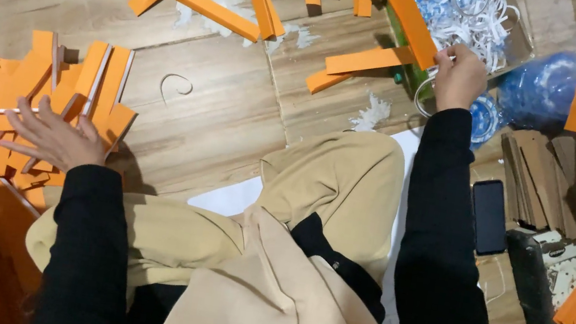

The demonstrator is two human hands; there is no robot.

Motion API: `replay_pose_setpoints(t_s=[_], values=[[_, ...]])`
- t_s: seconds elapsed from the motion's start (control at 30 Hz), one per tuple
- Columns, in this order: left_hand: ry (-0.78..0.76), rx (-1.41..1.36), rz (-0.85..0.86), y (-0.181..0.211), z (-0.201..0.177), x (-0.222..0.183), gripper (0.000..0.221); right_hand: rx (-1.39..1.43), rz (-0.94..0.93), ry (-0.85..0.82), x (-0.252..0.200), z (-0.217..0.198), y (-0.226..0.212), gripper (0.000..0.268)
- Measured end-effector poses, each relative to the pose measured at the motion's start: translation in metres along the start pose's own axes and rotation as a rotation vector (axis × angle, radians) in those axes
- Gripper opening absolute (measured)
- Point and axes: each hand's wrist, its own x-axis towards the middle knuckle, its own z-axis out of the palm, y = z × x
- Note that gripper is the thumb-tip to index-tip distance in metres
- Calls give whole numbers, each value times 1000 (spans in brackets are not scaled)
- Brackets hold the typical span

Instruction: Applying double-sided adhesive tape to orange paper strips and folding them for assembly.

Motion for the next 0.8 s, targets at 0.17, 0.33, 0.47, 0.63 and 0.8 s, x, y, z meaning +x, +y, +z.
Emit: replay_pose_setpoints(t_s=[0.17,0.33,0.47,0.63,0.8], values=[[-76,-41,192,24,1,-15,38,17,21,80,-1,6,35,13],[-60,1,367,24,14,-21,54,426,95,-93,1,3,-8,19],[-94,-8,403,21,21,-22,53,809,198,-425,11,11,-55,38],[-94,-9,389,19,28,-21,51,278,1,-522,-4,52,-72,41],[-89,-36,415,22,34,-19,47,-105,-293,-392,-42,99,-67,21]])
